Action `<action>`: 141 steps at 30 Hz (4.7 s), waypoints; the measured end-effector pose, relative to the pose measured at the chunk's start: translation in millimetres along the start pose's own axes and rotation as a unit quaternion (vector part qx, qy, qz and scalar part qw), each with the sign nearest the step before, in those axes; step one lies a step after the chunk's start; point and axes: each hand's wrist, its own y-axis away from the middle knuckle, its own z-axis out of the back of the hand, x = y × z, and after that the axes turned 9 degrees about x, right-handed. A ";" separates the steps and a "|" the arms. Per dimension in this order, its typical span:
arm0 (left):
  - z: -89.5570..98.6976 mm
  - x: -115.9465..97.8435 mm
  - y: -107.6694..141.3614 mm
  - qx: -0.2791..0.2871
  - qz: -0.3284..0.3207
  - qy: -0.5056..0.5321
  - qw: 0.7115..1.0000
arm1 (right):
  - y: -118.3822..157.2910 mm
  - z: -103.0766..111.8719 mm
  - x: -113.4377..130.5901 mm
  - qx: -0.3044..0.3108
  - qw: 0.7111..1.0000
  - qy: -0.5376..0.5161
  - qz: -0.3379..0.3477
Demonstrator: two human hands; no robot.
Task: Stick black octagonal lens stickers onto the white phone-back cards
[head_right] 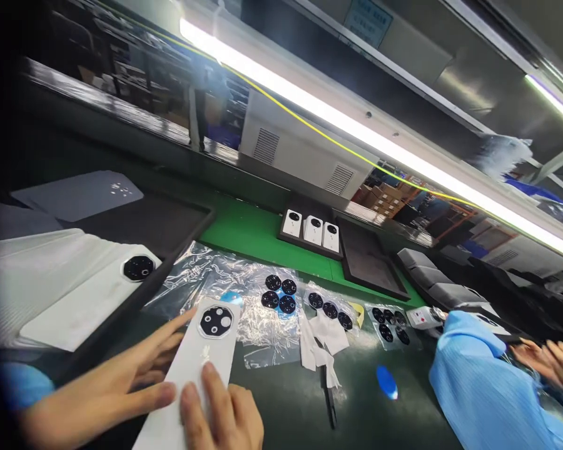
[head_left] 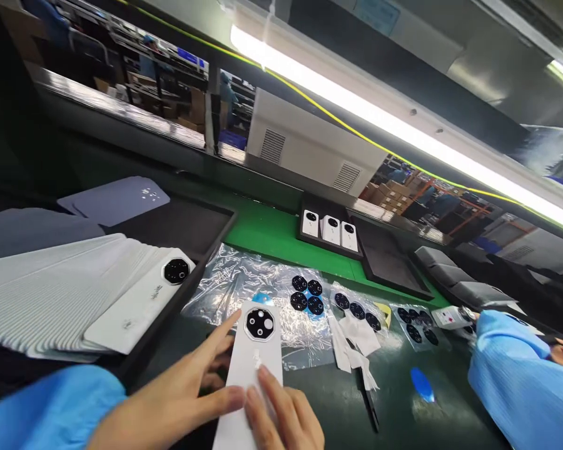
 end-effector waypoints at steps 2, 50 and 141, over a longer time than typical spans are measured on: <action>-17.4 14.1 -15.6 -0.045 -0.041 0.084 0.995 | -3.4 -15.5 -7.4 0.017 0.997 0.030 0.064; -0.4 2.0 -59.1 -0.028 0.021 0.149 0.988 | -96.0 -31.3 -181.2 0.253 0.953 0.012 -0.169; -4.9 21.4 -57.0 -0.013 -0.029 0.086 0.996 | -83.1 -15.3 -68.9 0.308 0.946 -0.101 -0.019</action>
